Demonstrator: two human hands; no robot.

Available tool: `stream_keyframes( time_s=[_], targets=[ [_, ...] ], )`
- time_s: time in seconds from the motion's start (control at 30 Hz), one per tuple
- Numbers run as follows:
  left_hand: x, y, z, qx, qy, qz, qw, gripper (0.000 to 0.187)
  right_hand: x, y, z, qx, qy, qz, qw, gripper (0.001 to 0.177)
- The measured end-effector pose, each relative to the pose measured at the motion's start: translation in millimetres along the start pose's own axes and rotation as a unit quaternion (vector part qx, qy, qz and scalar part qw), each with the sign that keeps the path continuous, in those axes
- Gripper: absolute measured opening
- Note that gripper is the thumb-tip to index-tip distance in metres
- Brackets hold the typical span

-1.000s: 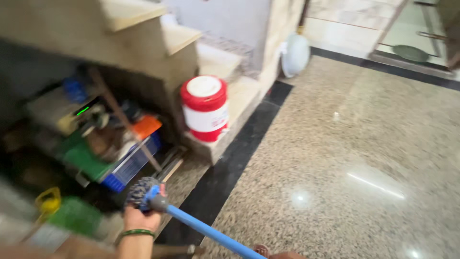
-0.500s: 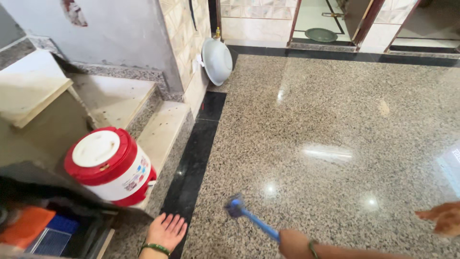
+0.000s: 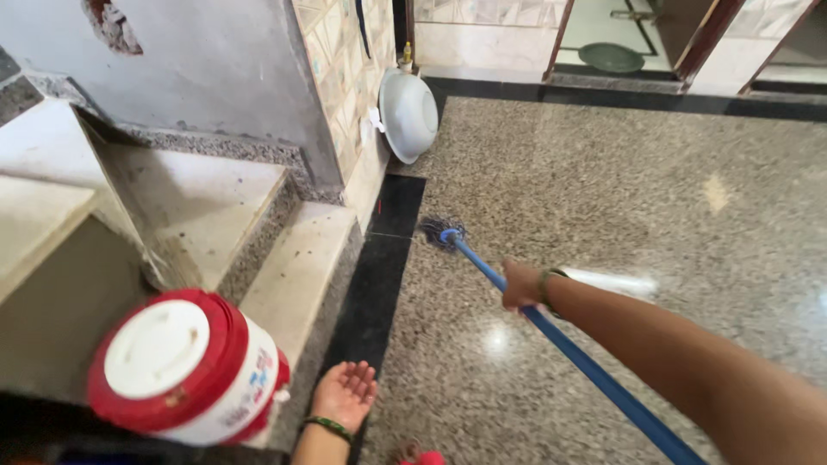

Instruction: The person mops a granite floor, maneuvering around a water cooler and under hanging clothes, then rinses and wrings the mop in a bucket.

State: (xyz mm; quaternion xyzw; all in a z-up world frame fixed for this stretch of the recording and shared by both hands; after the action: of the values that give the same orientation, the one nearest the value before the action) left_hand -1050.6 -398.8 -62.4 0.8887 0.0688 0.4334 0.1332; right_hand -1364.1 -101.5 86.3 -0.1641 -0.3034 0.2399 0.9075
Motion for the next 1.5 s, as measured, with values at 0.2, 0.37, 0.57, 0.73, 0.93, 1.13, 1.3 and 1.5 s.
stream_keyframes(
  time_s=[0.2, 0.37, 0.57, 0.73, 0.93, 1.13, 1.3, 1.5],
  targets=[
    [-80.9, 98.0, -41.5, -0.003, 0.036, 0.007, 0.999, 0.011, -52.2, 80.3, -117.1, -0.416, -0.098, -0.169, 0.888, 0.006],
    [-139.8, 158.9, -104.4, -0.016, 0.029, -0.051, 0.998, 0.012, -64.8, 67.6, -171.8, -0.430, -0.090, -0.217, 0.872, 0.014],
    [-175.0, 141.7, -189.6, -0.058, -0.039, 0.006, 0.998, 0.017, -96.3, -15.9, -187.5, -0.478, -0.003, -0.182, 0.859, 0.014],
    [-194.4, 153.7, -232.9, -0.107, -0.043, 0.010, 0.993, 0.018, -199.1, -95.6, -120.5, -0.558, 0.034, -0.112, 0.821, 0.026],
    [-217.1, 222.5, -256.7, -0.150, -0.036, -0.017, 0.988, 0.021, -362.2, -132.3, -25.6, -0.641, 0.101, -0.091, 0.755, 0.005],
    [-271.6, 257.3, -332.5, -0.244, 0.108, 0.016, 0.963, 0.027, -503.6, -91.7, 52.5, -0.641, 0.090, -0.087, 0.757, 0.013],
    [-330.1, 213.6, -409.6, -0.335, -0.018, -0.030, 0.942, 0.024, -436.0, -5.7, 106.9, -0.021, 0.022, -0.110, 0.993, 0.034],
    [-423.4, 77.6, -490.2, -0.520, -0.215, -0.007, 0.827, 0.027, -284.2, 1.9, 167.0, -0.047, -0.037, -0.237, 0.970, 0.041]
  ],
)
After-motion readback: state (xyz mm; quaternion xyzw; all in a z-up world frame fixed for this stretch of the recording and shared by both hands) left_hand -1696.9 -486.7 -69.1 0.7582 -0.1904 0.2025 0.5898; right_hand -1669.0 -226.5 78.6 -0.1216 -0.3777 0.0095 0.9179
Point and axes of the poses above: each hand's wrist, its own x-axis away from the middle knuckle, its own z-axis out of the back of the hand, y = z × x, the point moved 3 cm from there along -x, towards the middle knuckle, and after that the axes turned 3 degrees about z, right-handed, at the moved point
